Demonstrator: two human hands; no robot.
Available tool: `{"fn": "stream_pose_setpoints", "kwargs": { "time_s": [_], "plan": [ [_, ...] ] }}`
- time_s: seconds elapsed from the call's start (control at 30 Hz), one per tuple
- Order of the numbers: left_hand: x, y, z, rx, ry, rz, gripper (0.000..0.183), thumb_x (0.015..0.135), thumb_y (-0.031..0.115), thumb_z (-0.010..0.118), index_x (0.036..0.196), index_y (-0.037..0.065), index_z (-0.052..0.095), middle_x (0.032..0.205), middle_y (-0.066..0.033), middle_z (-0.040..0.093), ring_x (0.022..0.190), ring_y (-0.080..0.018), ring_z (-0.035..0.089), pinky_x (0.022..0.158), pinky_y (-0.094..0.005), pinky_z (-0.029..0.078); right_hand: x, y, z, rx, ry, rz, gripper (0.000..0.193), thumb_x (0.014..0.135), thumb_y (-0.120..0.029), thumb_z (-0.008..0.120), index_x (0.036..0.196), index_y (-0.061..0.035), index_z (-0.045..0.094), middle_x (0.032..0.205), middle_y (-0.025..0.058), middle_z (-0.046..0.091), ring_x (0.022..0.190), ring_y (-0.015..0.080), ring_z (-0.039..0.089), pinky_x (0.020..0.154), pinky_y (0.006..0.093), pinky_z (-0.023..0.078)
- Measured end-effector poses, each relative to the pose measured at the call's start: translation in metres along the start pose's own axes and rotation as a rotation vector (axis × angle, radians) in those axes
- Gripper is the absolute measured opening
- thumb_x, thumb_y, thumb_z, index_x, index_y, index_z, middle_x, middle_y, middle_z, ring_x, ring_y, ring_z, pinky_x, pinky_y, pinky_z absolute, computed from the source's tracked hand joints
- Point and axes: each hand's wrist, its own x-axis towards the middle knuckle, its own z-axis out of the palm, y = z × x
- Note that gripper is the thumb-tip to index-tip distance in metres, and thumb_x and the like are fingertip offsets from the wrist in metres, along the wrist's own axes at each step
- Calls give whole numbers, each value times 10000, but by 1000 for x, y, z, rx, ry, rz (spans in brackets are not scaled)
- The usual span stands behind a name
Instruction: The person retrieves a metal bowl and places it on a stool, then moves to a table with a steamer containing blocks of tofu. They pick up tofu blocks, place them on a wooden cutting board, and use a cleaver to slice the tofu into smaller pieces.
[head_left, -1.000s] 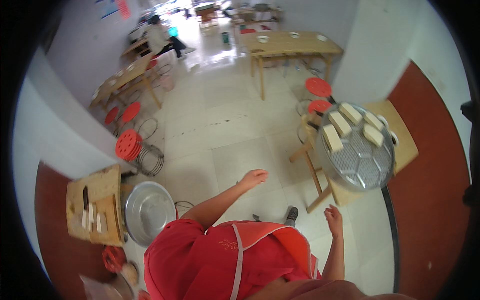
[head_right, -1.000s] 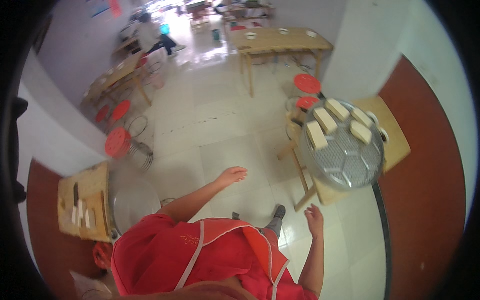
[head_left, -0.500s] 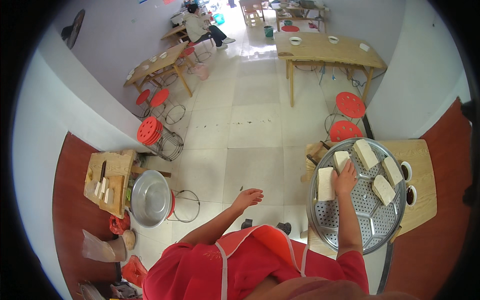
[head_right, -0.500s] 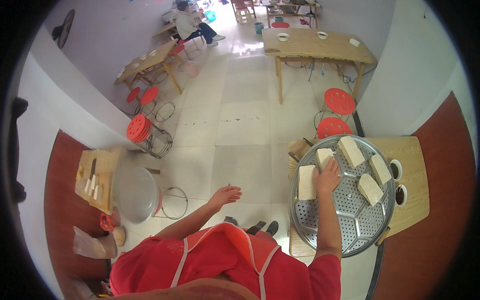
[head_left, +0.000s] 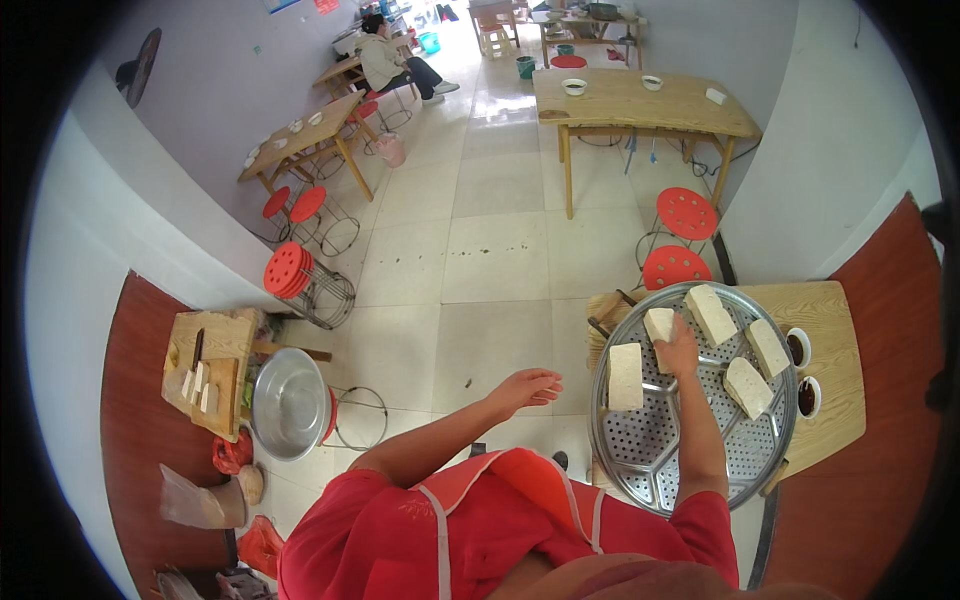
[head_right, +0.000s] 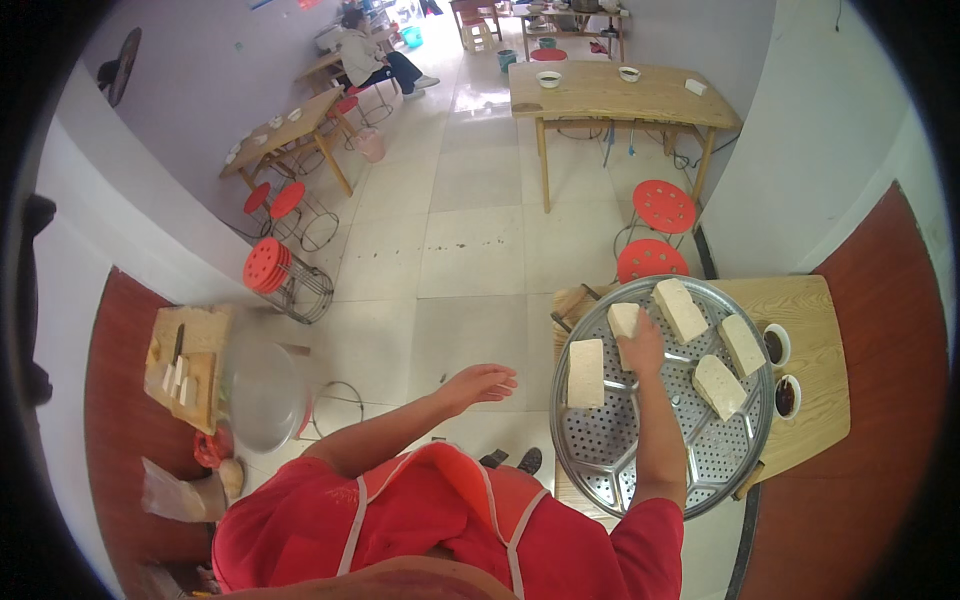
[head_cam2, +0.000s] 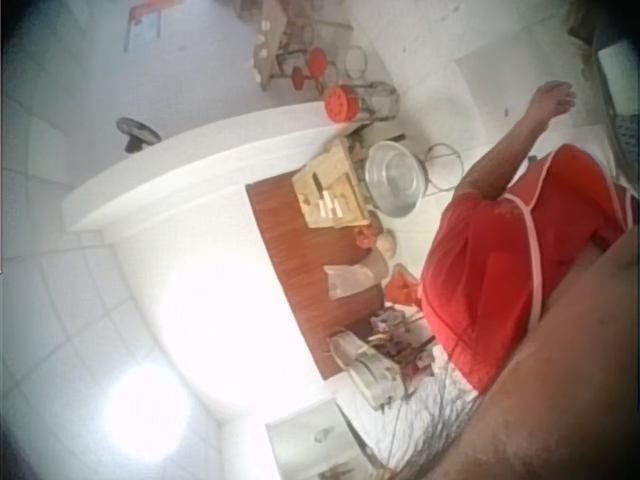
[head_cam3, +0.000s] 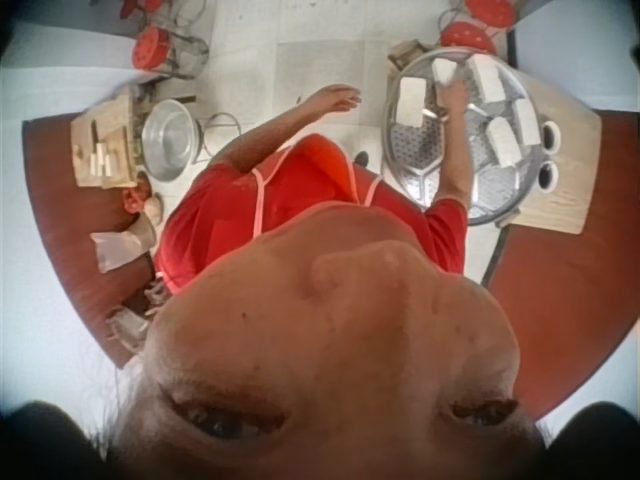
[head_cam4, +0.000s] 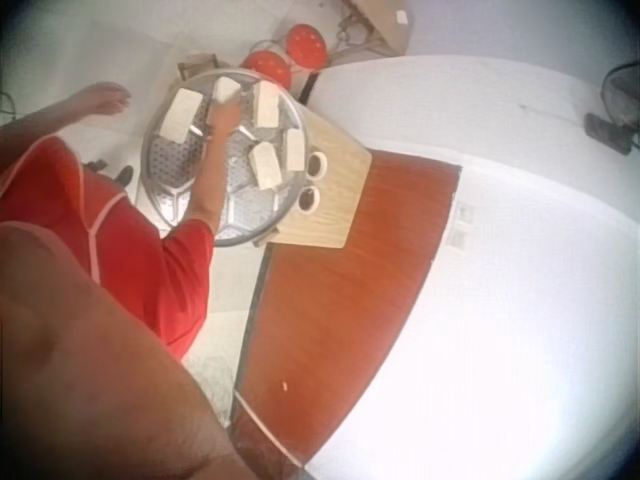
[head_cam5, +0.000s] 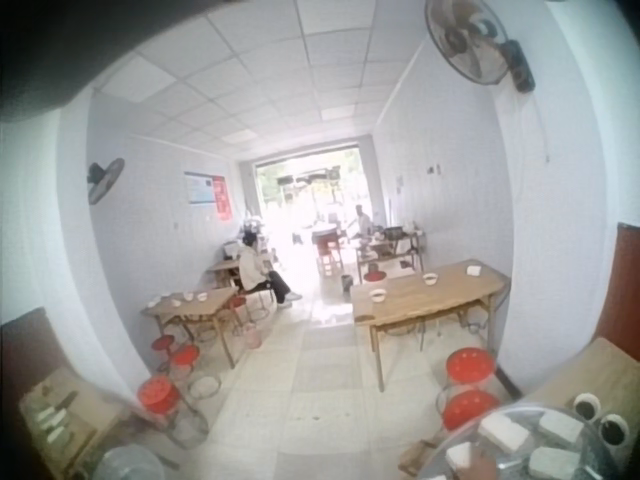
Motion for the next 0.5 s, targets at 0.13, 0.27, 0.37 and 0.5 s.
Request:
{"fn": "stream_pose_setpoints", "kwargs": {
  "time_s": [0.13,0.27,0.37,0.5],
  "plan": [
    [30,17,35,-72,-90,-44,517,961,383,558,1364,73,466,1288,-91,564,1161,-205,554,1017,-350,445,7,16,-28,832,-208,266,611,772,-212,713,1311,-1,516,1184,154,613,1045,243,606,891,359,482],
    [57,31,81,-269,-100,-38,710,956,472,532,1500,124,236,1436,-120,434,1268,-260,474,1068,-402,396,-31,-21,-55,1165,-186,298,594,825,-189,689,1344,5,473,1173,129,612,1017,216,610,874,336,489],
    [68,24,112,-413,-105,-12,789,956,542,484,1542,184,95,1487,-124,371,1289,-283,458,1083,-457,370,-74,-76,-56,1061,-227,262,643,844,-202,681,1390,10,417,1265,151,555,1087,223,580,917,339,478],
    [63,7,111,160,-138,606,737,953,600,427,1531,223,167,1470,-113,402,1274,-317,471,1068,-539,364,-113,-113,-60,736,-333,-23,688,863,-235,670,1434,7,370,1405,192,463,1264,265,489,1033,347,403]
  ]
}}
